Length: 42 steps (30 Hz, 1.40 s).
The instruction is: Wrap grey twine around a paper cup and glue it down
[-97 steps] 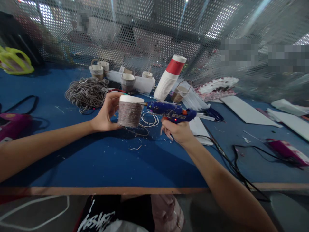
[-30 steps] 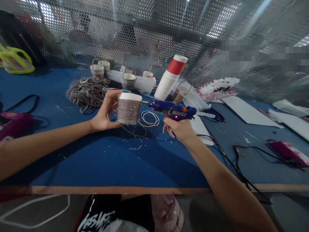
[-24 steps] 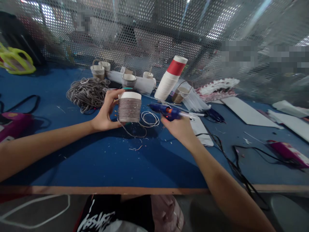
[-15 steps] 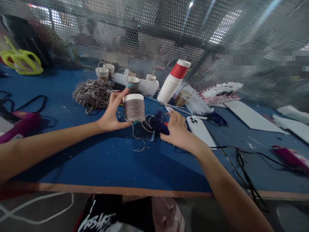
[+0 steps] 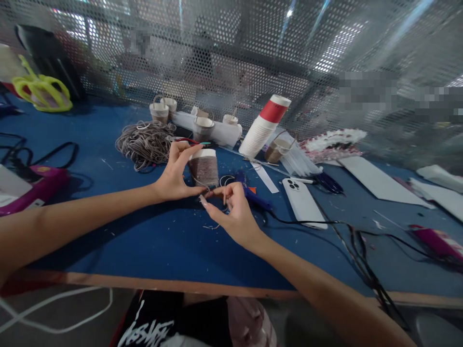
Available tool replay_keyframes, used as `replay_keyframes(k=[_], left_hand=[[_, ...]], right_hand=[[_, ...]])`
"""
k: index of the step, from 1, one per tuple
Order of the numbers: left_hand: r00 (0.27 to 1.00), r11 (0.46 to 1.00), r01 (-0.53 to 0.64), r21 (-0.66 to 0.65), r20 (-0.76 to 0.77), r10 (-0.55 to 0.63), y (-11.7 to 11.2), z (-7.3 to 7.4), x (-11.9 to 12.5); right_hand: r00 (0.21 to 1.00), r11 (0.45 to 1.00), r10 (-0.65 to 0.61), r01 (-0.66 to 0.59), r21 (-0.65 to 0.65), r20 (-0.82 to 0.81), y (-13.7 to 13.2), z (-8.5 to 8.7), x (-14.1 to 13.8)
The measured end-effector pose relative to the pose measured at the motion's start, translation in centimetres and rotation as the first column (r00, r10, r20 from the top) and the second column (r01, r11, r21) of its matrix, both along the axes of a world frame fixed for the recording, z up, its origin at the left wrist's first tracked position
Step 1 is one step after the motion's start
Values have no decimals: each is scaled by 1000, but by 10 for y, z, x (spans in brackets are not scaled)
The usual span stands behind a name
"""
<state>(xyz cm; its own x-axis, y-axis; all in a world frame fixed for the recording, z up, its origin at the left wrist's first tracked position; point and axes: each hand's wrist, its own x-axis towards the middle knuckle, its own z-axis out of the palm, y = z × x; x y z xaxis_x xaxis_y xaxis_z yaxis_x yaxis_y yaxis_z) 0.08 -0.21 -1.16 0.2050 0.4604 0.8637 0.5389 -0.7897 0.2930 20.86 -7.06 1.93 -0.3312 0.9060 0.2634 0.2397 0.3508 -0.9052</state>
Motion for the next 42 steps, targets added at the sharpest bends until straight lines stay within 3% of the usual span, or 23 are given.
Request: replay_keyframes(k=[5, 10, 15, 21, 27, 32, 38, 42], left_hand=[[998, 998, 56, -2, 10, -55, 2, -2, 4], [996, 996, 92, -23, -21, -92, -1, 0, 8], [986, 992, 101, 72, -143, -90, -6, 4, 8], [967, 990, 136, 23, -219, -128, -9, 7, 7], [966, 974, 221, 51, -147, -212, -2, -1, 11], [987, 965, 159, 209, -29, -156, 5, -11, 15], [992, 945, 126, 302, -39, -119, 3, -6, 18], [986, 944, 163, 288, -75, -148, 2, -4, 17]], right_hand=[[952, 966, 105, -167, -198, -288, 5, 8, -1], [911, 959, 116, -206, -194, -396, 13, 29, 11], [899, 983, 84, -144, -111, -430, 24, 42, 26], [872, 991, 97, -128, -33, -480, 29, 48, 31], [851, 991, 103, -133, -21, -515, 31, 50, 30], [840, 986, 127, -167, -28, -527, 31, 52, 31], [852, 990, 98, -138, -41, -514, 34, 53, 34], [847, 990, 71, -124, -65, -527, 37, 53, 35]])
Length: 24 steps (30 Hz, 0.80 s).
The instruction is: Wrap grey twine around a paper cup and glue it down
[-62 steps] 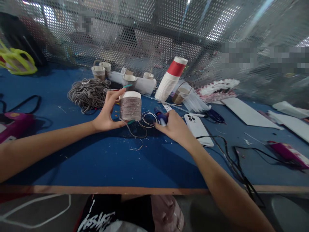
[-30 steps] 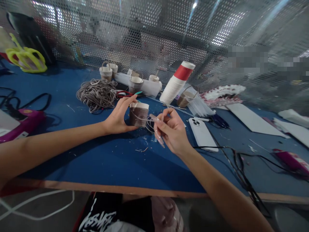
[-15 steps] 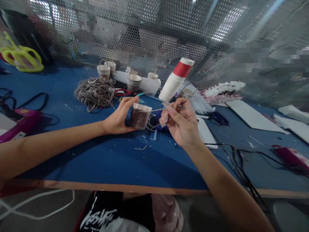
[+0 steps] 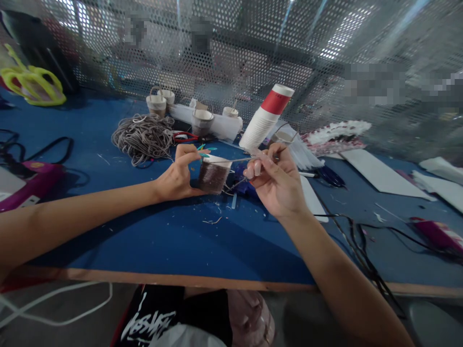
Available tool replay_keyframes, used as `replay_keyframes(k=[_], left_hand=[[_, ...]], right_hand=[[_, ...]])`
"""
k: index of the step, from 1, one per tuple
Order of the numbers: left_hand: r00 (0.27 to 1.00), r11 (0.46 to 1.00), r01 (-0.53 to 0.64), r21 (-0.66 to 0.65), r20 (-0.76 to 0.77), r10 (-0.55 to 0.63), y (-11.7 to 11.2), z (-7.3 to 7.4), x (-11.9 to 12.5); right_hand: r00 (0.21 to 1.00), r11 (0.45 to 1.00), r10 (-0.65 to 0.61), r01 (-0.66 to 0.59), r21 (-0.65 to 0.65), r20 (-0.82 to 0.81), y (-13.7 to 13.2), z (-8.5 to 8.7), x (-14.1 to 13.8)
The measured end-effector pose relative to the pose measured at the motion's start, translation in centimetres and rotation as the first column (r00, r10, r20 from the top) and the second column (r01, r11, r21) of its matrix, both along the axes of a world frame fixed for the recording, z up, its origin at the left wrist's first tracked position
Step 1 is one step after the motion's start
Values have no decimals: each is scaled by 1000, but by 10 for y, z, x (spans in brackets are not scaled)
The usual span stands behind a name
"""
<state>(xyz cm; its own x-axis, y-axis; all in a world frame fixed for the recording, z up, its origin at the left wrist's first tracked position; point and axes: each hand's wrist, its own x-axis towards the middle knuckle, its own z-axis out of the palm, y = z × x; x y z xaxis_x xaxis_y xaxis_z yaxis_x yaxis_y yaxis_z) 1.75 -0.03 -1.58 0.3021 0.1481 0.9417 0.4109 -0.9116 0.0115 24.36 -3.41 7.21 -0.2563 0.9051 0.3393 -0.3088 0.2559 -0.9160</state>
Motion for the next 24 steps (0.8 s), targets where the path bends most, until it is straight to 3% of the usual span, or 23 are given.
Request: replay_keyframes(k=[11, 17, 24], left_hand=[[998, 997, 57, 60, 32, -59, 6, -2, 1], [998, 998, 68, 12, 14, -68, 5, -3, -1], [999, 1000, -20, 10, 37, 20, 4, -4, -1]], right_hand=[[999, 999, -22, 21, -40, -33, 1, -3, 2], [999, 998, -48, 47, -46, -21, 1, -2, 4], [997, 993, -73, 71, -98, -12, 1, -3, 6]])
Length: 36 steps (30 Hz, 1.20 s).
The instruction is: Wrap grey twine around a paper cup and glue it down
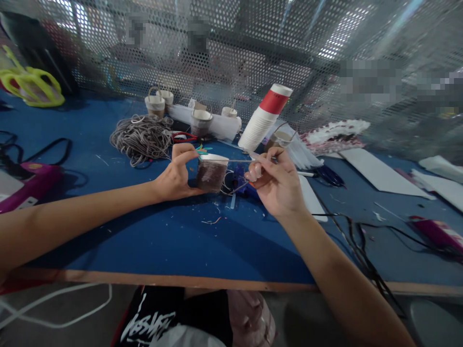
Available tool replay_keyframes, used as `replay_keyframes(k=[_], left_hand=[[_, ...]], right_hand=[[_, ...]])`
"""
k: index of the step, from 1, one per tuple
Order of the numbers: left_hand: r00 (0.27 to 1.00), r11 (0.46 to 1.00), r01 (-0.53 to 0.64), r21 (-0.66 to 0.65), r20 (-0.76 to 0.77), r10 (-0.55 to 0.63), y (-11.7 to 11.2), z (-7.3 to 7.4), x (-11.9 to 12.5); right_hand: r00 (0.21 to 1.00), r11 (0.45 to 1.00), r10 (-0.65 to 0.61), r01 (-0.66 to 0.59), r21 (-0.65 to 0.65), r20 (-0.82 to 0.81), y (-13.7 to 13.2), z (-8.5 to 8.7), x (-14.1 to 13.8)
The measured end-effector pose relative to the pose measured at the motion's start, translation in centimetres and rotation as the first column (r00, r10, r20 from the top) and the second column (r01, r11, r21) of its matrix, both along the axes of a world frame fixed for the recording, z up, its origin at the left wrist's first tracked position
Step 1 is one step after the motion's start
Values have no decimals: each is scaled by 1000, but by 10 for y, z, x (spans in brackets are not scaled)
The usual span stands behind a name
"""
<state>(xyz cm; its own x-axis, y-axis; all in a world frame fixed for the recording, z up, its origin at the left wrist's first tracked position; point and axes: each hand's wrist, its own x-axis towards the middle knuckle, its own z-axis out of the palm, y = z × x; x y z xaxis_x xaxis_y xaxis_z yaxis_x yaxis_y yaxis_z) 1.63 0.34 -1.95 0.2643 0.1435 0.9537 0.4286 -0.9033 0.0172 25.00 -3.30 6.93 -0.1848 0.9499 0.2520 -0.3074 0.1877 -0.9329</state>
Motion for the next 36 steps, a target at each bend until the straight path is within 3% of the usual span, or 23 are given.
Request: replay_keyframes(k=[16, 31, 36], left_hand=[[999, 999, -29, 20, -31, 30, -2, 3, -1], [991, 995, -95, 31, -92, 97, -5, 6, -4], [994, 992, -91, 84, -46, 95, -5, 6, -2]], right_hand=[[999, 999, 20, -21, 32, 40, 1, -6, -1], [998, 998, -53, 53, -18, 39, 6, -10, 0], [998, 999, -37, 37, -3, 59, 8, -12, 2]])
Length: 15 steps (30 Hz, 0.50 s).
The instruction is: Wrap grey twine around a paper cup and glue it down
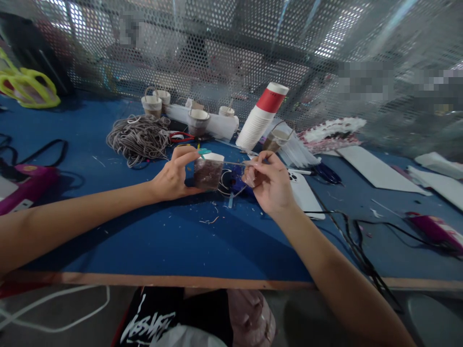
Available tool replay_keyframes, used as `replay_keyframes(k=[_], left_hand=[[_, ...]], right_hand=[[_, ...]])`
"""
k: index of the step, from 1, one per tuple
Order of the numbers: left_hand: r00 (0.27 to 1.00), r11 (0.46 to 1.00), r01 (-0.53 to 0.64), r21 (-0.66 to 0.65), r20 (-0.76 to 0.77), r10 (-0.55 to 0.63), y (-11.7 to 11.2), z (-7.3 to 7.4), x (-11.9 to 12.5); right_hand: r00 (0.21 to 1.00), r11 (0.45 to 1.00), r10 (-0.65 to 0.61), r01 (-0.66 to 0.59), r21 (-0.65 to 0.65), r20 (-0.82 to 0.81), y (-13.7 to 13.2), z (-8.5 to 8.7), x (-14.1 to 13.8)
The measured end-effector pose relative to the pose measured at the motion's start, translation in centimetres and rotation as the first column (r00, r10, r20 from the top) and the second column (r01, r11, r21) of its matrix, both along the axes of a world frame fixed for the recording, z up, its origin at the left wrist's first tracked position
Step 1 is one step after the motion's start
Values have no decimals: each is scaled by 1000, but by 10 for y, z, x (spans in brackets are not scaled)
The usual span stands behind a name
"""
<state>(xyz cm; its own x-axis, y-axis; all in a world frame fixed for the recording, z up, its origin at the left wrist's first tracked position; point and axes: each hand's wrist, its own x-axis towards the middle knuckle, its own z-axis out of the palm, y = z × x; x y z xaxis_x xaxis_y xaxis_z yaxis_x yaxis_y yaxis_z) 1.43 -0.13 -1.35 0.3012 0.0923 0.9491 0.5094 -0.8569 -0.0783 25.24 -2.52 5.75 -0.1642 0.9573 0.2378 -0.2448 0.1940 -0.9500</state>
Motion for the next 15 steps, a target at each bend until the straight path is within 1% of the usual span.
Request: replay_keyframes(k=[6, 10, 15], left_hand=[[999, 1000, -1, -27, -48, 0, -2, -3, -1], [999, 999, -2, -52, -48, 0, -1, -4, -2], [998, 999, 45, -14, -50, -46, -2, -2, -1]], right_hand=[[1000, 999, -22, 22, -23, -2, 1, -1, -2], [999, 999, -42, 42, -27, 10, 4, -2, -3], [998, 997, -67, 66, -44, -19, 5, -4, -3]])
